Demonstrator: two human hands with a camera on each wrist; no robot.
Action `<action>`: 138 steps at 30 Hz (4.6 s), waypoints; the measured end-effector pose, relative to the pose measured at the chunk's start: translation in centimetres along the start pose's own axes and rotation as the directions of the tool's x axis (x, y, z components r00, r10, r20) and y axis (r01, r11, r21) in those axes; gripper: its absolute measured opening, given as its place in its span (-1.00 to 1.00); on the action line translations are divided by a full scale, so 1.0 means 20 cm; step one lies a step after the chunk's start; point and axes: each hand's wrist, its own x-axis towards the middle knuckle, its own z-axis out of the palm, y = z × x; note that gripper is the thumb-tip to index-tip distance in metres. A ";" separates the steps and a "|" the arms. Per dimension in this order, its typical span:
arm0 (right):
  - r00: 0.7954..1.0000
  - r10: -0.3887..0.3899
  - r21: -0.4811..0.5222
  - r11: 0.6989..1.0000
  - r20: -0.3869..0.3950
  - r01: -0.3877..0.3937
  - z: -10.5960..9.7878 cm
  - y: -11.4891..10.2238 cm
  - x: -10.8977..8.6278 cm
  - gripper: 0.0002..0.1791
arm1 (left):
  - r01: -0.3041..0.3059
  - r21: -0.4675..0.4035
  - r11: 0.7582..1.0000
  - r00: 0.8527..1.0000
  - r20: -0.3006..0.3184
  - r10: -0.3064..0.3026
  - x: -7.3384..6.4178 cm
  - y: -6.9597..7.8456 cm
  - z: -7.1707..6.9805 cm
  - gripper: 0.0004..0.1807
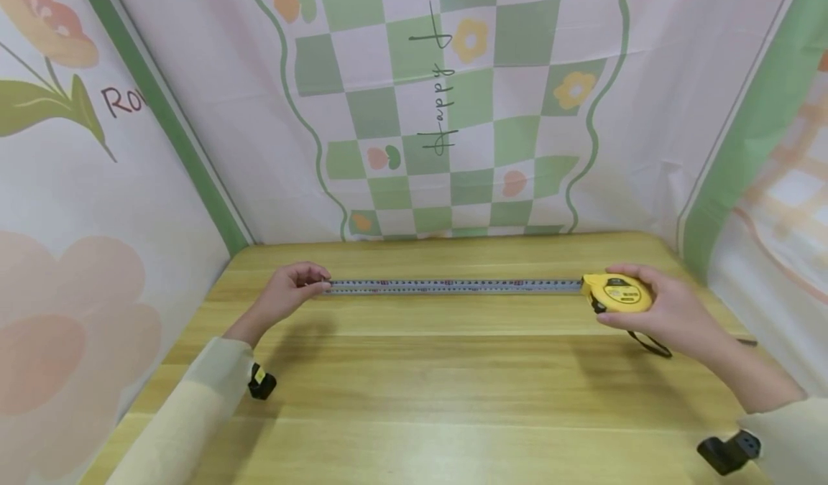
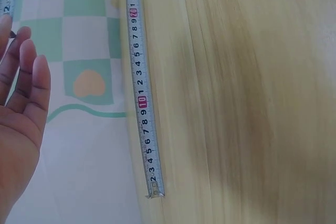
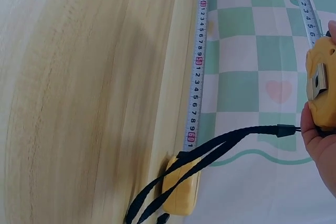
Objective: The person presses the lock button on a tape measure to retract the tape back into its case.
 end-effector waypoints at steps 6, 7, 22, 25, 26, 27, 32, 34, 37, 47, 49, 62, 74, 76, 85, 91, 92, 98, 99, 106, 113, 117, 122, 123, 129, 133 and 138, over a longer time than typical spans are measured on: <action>1.000 0.002 0.006 1.000 -0.003 -0.002 0.01 0.00 0.00 -0.13 | 0.004 -0.012 1.000 1.000 0.009 -0.003 0.00 0.01 0.01 -0.85; 1.000 0.003 0.009 1.000 -0.004 -0.003 0.01 0.00 0.00 -0.13 | 0.003 -0.013 1.000 1.000 0.009 -0.003 0.00 0.01 0.02 -0.85; 1.000 0.006 0.052 0.999 -0.011 -0.005 0.02 -0.01 -0.01 -0.13 | -0.010 -0.031 0.999 1.000 0.014 0.011 0.01 0.02 0.03 -0.85; 1.000 0.004 0.053 0.999 -0.014 -0.004 0.03 -0.01 -0.01 -0.14 | -0.012 -0.029 1.000 1.000 0.015 0.012 0.01 0.02 0.03 -0.85; 1.000 0.005 0.056 0.998 -0.015 -0.004 0.03 -0.01 -0.01 -0.14 | -0.010 -0.027 1.000 1.000 0.015 0.010 0.01 0.02 0.03 -0.85; 1.000 0.005 0.057 0.998 -0.013 -0.004 0.03 -0.01 -0.01 -0.14 | -0.009 -0.028 1.000 1.000 0.014 0.009 0.01 0.03 0.04 -0.85; 1.000 0.012 0.061 0.998 -0.011 -0.011 0.03 -0.02 -0.01 -0.14 | -0.007 -0.020 1.000 1.000 0.015 0.008 0.01 0.04 0.04 -0.84; 1.000 0.015 0.066 0.998 -0.007 -0.015 0.03 -0.02 -0.01 -0.13 | -0.009 -0.016 1.000 1.000 0.019 0.009 0.02 0.04 0.05 -0.84; 1.000 0.019 0.069 0.997 -0.004 -0.019 0.03 -0.03 -0.01 -0.12 | -0.005 -0.017 1.000 1.000 0.025 0.005 0.04 -0.01 0.05 -0.83; 1.000 0.014 0.066 0.998 -0.010 -0.013 0.03 -0.05 -0.01 -0.13 | -0.012 -0.036 0.999 1.000 0.025 0.013 0.10 -0.12 0.06 -0.77; 1.000 0.014 0.068 0.998 -0.012 -0.013 0.04 -0.05 -0.02 -0.13 | -0.017 -0.038 0.999 0.999 0.029 0.018 0.09 -0.11 0.07 -0.78; 1.000 0.010 0.077 0.997 -0.016 -0.009 0.05 -0.04 -0.02 -0.14 | -0.033 -0.050 0.998 0.999 0.042 0.035 0.10 -0.10 0.09 -0.80; 1.000 0.010 0.097 0.995 -0.010 -0.009 0.06 -0.04 -0.02 -0.13 | 0.005 -0.039 0.999 0.999 0.052 -0.003 0.09 -0.05 0.11 -0.82; 1.000 0.011 0.089 0.996 -0.009 -0.011 0.06 -0.04 -0.02 -0.13 | 0.003 -0.034 0.999 0.999 0.053 -0.001 0.07 0.00 0.12 -0.83; 1.000 0.010 0.066 0.998 -0.014 -0.009 0.06 -0.05 -0.02 -0.13 | -0.019 -0.013 1.000 0.998 0.066 0.020 0.02 0.10 0.13 -0.83; 1.000 0.015 0.069 0.998 -0.009 -0.015 0.06 -0.06 -0.01 -0.13 | -0.015 -0.016 1.000 0.998 0.069 0.016 0.03 0.09 0.13 -0.83; 1.000 0.015 0.068 0.998 -0.009 -0.014 0.06 -0.06 -0.01 -0.13 | -0.012 -0.016 1.000 0.998 0.068 0.013 0.03 0.09 0.13 -0.84; 1.000 0.006 0.065 0.998 -0.009 -0.005 0.07 -0.06 -0.01 -0.14 | -0.020 -0.030 0.999 0.997 0.070 0.022 0.02 0.10 0.14 -0.84; 1.000 0.004 0.066 0.998 -0.010 -0.004 0.07 -0.07 -0.01 -0.13 | -0.024 -0.033 0.999 0.997 0.072 0.026 0.02 0.10 0.14 -0.84; 1.000 0.013 0.060 0.998 -0.009 -0.013 0.07 -0.06 -0.01 -0.12 | -0.010 -0.016 1.000 0.997 0.076 0.011 0.07 0.02 0.15 -0.86; 1.000 0.024 0.052 0.998 -0.002 -0.023 0.07 -0.06 -0.01 -0.11 | -0.007 -0.046 0.999 0.997 0.073 0.011 0.10 -0.05 0.15 -0.83; 1.000 0.023 0.054 0.998 -0.001 -0.023 0.07 -0.07 -0.01 -0.11 | -0.008 -0.048 0.999 0.997 0.070 0.012 0.10 -0.05 0.15 -0.82; 1.000 0.014 0.052 0.999 -0.008 -0.014 0.07 -0.07 -0.01 -0.12 | -0.001 -0.046 0.999 0.998 0.070 0.004 0.09 -0.03 0.16 -0.84; 1.000 0.011 0.050 0.999 -0.011 -0.010 0.07 -0.07 -0.01 -0.12 | 0.001 -0.044 0.999 0.997 0.072 0.003 0.09 -0.02 0.16 -0.84; 1.000 0.001 0.058 0.998 -0.016 0.000 0.08 -0.07 -0.02 -0.13 | -0.009 -0.047 0.999 0.996 0.088 0.013 0.05 0.08 0.16 -0.85; 1.000 -0.002 0.054 0.999 -0.024 0.003 0.08 -0.08 -0.02 -0.14 | -0.019 -0.057 0.998 0.996 0.091 0.024 0.04 0.10 0.17 -0.85; 1.000 0.001 0.041 0.999 -0.022 0.000 0.08 -0.08 -0.02 -0.13 | -0.005 -0.052 0.999 0.996 0.091 0.010 0.04 0.11 0.17 -0.86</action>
